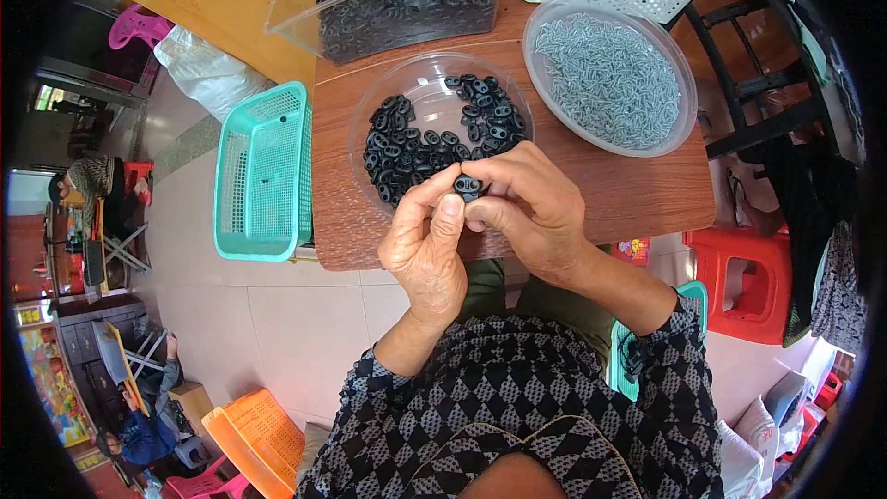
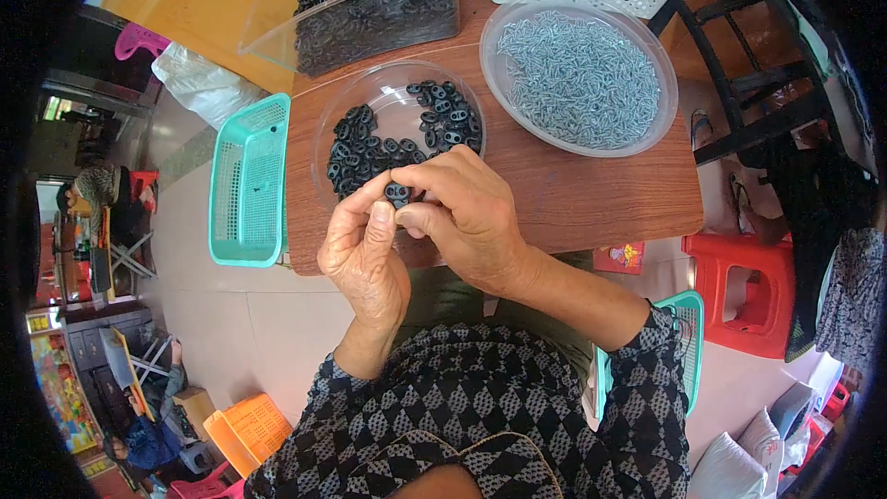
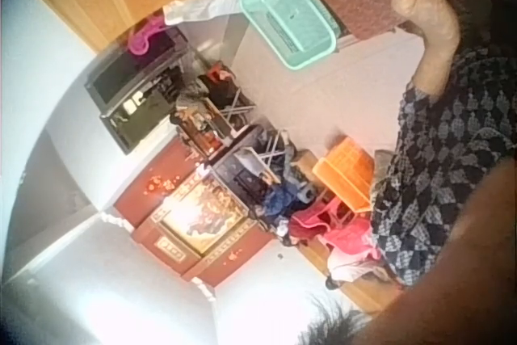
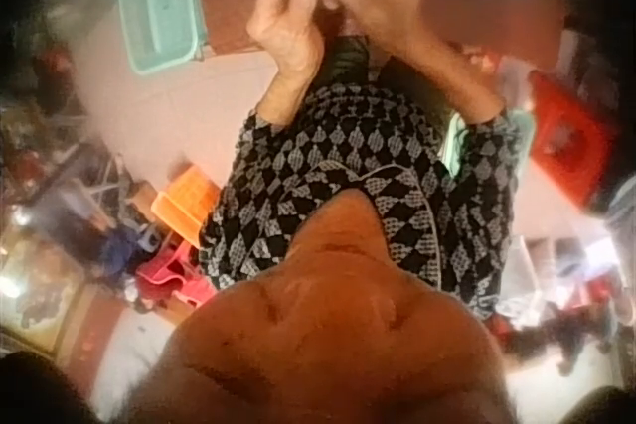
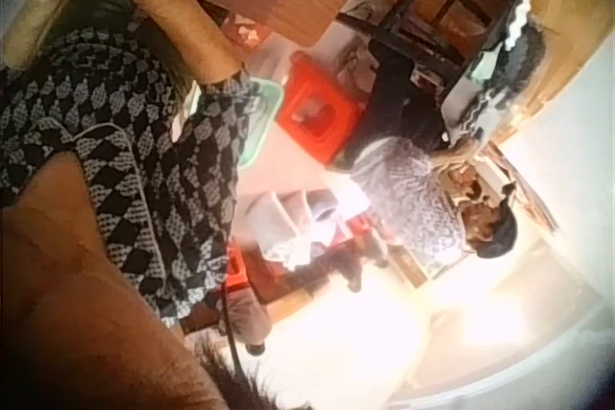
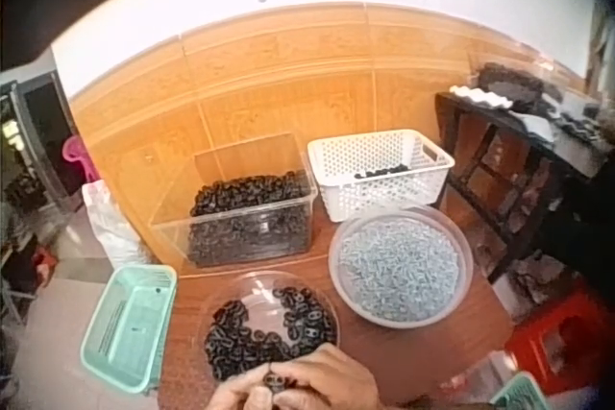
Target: The person assembles cord locks by taking springs and lock bodies from trays and inserting the springs into the lock bodies by hand.
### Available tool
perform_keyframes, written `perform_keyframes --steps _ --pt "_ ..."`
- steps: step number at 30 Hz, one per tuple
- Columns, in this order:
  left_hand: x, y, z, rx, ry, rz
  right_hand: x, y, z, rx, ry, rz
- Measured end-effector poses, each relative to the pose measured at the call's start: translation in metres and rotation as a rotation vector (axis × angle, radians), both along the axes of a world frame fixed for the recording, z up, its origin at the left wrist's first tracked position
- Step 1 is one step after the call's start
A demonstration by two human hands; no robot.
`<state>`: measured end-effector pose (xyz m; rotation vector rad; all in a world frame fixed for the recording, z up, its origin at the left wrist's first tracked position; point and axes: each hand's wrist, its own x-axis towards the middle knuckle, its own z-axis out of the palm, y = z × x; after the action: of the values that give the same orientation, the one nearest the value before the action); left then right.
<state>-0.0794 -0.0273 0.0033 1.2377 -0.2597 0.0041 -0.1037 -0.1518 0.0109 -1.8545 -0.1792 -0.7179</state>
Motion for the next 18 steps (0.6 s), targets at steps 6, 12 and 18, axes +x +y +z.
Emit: perform_keyframes --steps 6,12,18 --pt "0.0006 0.0018 -0.0002 -0.001 0.014 -0.019 0.0018 -0.0022 -0.004 -0.008 -0.008 -0.019" --pt "0.0025 0.0006 0.0041 -0.015 0.002 -0.061 0.002 -0.0047 -0.0047 -0.03 -0.06 -0.009" --pt "0.0004 0.0071 -0.0035 0.104 -0.069 -0.072 0.0005 -0.0041 -0.0043 -0.028 -0.066 -0.002"
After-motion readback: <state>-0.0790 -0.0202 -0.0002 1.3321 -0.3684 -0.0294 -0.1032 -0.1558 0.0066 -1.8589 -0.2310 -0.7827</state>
